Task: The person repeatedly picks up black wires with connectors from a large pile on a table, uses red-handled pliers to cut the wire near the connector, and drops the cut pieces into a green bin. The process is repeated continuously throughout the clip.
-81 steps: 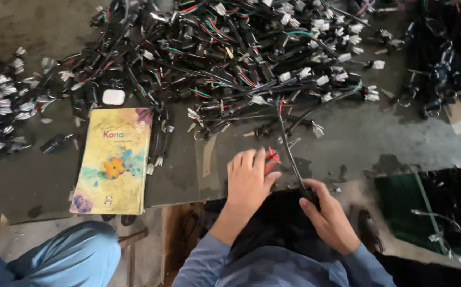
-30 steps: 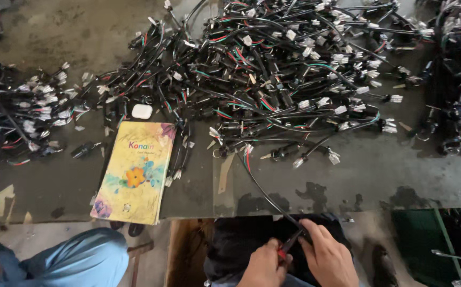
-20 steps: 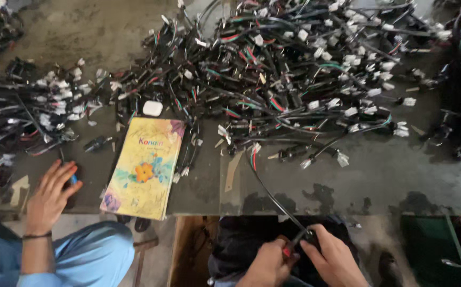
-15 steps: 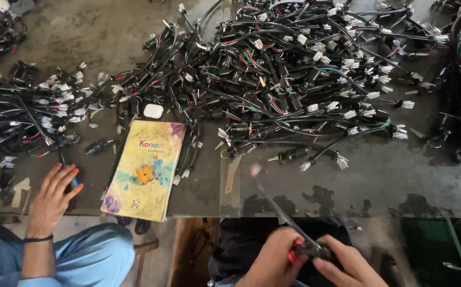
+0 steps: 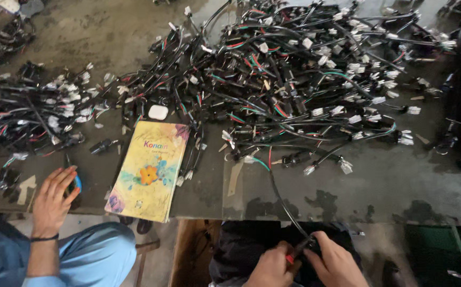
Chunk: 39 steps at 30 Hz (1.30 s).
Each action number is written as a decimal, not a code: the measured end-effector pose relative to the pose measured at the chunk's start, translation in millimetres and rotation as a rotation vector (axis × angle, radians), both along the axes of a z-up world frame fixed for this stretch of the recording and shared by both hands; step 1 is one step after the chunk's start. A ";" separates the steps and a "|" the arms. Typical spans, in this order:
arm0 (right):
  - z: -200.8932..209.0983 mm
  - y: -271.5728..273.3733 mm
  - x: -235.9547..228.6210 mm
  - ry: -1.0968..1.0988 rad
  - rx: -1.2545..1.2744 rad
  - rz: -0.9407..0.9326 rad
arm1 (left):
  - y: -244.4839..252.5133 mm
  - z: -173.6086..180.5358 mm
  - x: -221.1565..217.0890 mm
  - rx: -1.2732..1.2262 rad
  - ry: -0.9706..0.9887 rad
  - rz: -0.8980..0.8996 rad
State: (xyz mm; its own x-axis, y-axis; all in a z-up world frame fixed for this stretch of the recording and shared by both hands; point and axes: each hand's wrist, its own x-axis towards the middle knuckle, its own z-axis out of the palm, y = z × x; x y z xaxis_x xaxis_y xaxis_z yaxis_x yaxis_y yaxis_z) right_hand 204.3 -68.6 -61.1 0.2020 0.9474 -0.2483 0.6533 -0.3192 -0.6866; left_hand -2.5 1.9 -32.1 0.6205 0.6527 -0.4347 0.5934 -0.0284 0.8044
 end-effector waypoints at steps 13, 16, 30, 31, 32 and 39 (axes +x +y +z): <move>-0.7 -1.4 2.7 0.022 0.009 -0.030 | -2.8 -18.8 2.1 0.053 0.118 -0.060; -6.1 -2.8 5.1 0.119 -0.019 -0.028 | 4.9 1.1 3.1 0.126 0.056 -0.059; -3.7 9.4 6.3 0.905 -0.006 -0.353 | 106.1 94.0 16.7 1.063 0.055 0.136; -12.1 8.3 4.6 0.926 0.043 -0.421 | 104.1 92.0 15.3 1.050 0.046 0.157; -21.4 3.2 1.9 0.946 0.090 -0.493 | 101.2 90.9 13.2 1.002 0.068 0.181; -78.3 -42.6 16.5 0.477 0.280 -0.520 | 61.5 77.1 -25.0 0.402 -0.241 0.199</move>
State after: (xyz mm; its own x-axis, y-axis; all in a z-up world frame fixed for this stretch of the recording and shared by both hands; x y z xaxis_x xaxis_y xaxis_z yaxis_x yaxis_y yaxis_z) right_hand 220.8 -111.2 -139.4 0.5705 0.8002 -0.1847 0.0785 -0.2770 -0.9577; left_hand -27.4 63.5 45.0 0.5186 0.8549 0.0156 0.4180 -0.2694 0.8676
